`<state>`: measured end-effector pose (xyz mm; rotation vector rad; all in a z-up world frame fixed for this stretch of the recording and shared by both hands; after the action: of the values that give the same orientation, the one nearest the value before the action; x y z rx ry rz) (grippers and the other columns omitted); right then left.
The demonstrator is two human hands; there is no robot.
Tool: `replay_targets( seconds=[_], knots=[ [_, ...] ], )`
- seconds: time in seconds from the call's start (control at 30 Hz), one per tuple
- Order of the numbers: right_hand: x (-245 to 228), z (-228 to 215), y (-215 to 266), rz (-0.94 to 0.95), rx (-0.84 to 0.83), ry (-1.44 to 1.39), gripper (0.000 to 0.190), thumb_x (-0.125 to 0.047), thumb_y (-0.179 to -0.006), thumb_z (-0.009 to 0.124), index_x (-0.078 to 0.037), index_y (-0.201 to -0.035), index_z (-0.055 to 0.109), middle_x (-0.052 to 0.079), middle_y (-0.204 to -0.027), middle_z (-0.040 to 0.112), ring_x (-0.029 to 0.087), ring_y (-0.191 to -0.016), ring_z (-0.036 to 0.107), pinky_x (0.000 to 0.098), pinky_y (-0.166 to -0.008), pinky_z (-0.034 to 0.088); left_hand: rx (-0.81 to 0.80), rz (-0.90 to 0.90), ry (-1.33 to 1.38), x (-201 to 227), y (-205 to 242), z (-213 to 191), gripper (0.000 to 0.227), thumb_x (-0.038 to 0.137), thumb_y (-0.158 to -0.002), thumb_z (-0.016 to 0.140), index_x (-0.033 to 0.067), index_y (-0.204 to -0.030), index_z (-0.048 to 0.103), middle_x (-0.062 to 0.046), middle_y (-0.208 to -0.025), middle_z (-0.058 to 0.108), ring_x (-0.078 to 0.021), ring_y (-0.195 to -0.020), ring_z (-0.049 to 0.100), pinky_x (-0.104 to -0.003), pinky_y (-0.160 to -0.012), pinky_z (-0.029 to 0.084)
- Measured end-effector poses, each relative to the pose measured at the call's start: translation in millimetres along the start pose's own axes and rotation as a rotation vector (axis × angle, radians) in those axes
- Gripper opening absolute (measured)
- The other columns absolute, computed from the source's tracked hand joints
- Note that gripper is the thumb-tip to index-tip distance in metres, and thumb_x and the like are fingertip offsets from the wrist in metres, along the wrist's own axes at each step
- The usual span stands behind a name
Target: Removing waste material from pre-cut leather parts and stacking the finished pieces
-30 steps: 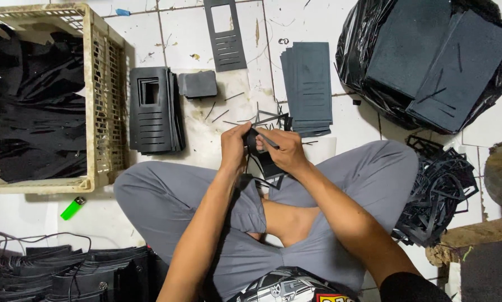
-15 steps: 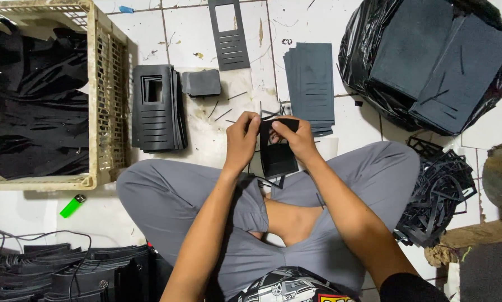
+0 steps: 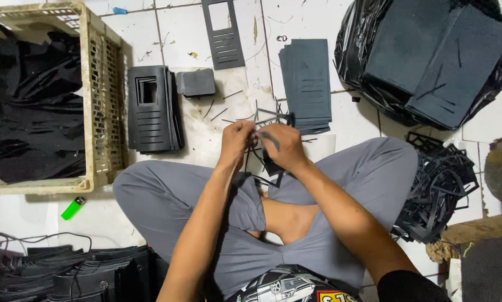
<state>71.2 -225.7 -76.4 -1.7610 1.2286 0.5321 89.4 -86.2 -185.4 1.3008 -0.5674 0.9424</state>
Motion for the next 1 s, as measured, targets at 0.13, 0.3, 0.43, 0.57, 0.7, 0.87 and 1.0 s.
replay_targets(
  seconds=[0.13, 0.3, 0.43, 0.57, 0.7, 0.87, 1.0],
  knots=[
    [-25, 2, 1, -0.164, -0.009, 0.012, 0.015, -0.003, -0.085, 0.076, -0.015, -0.094, 0.078, 0.005, -0.083, 0.075, 0.028, -0.073, 0.074, 0.0381, -0.072, 0.059, 0.056, -0.012, 0.038, 8, -3, -16, 0.017, 0.017, -0.095, 0.062, 0.0024, -0.087, 0.068, -0.004, -0.063, 0.059, -0.0153, -0.055, 0.062, -0.025, -0.051, 0.052],
    [60, 7, 23, 0.394, 0.111, -0.343, 0.008, -0.012, -0.093, 0.078, -0.009, -0.101, 0.079, 0.009, -0.084, 0.078, 0.017, -0.082, 0.073, 0.0347, -0.074, 0.057, 0.260, 0.437, -0.500, 92, 43, -5, 0.038, 0.012, -0.094, 0.063, -0.0027, -0.129, 0.062, -0.031, -0.103, 0.068, -0.0452, -0.090, 0.069, -0.050, -0.080, 0.054],
    [73, -3, 11, 0.759, 0.194, -0.651, 0.021, -0.022, -0.093, 0.079, -0.007, -0.108, 0.075, 0.011, -0.088, 0.075, 0.017, -0.078, 0.073, 0.0293, -0.070, 0.062, 0.022, 0.555, -0.497, 95, 51, 16, 0.040, 0.031, -0.110, 0.044, 0.0034, -0.118, 0.072, -0.021, -0.100, 0.070, -0.0344, -0.092, 0.068, -0.041, -0.084, 0.052],
    [69, -16, -2, 0.847, 0.291, -0.913, 0.022, -0.025, -0.098, 0.071, -0.008, -0.113, 0.071, 0.009, -0.096, 0.074, 0.017, -0.086, 0.072, 0.0298, -0.077, 0.061, -0.341, 0.251, -0.539, 30, 37, 35, 0.049, 0.047, -0.095, 0.064, 0.0004, -0.107, 0.073, -0.021, -0.095, 0.071, -0.0346, -0.097, 0.065, -0.045, -0.088, 0.050],
    [84, -3, 6, 0.754, 0.052, -0.858, 0.037, -0.040, -0.107, 0.053, -0.011, -0.127, 0.064, 0.011, -0.113, 0.074, 0.017, -0.101, 0.073, 0.0306, -0.087, 0.058, -0.202, 0.201, -0.484, 25, 21, 20, 0.034, 0.036, -0.094, 0.073, 0.0033, -0.104, 0.078, -0.016, -0.087, 0.075, -0.0270, -0.089, 0.071, -0.042, -0.082, 0.054],
    [68, 10, 27, 0.632, -0.345, -0.344, 0.045, -0.041, -0.100, 0.067, 0.002, -0.113, 0.068, 0.023, -0.105, 0.066, 0.036, -0.101, 0.063, 0.0460, -0.088, 0.048, 0.059, 0.239, -0.126, 58, 25, -5, 0.032, 0.028, -0.096, 0.072, -0.0029, -0.102, 0.074, -0.010, -0.088, 0.069, -0.0199, -0.086, 0.062, -0.033, -0.077, 0.052],
    [52, 16, 27, 0.414, -0.414, -0.182, 0.035, -0.026, -0.105, 0.062, -0.009, -0.074, 0.063, 0.007, -0.057, 0.063, 0.018, -0.058, 0.058, 0.0328, -0.059, 0.045, 0.041, 0.179, 0.072, 54, 34, -1, 0.048, 0.023, -0.078, 0.093, -0.0020, -0.114, 0.073, -0.014, -0.099, 0.073, -0.0208, -0.091, 0.069, -0.036, -0.082, 0.058]
  ],
)
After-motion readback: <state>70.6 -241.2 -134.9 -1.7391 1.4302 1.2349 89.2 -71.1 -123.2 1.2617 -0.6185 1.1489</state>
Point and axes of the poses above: each hand's wrist, its own y-axis away from the middle knuckle, its own z-axis out of the palm, x = y × z, the point moved 8 cm from there along -y, towards the middle knuckle
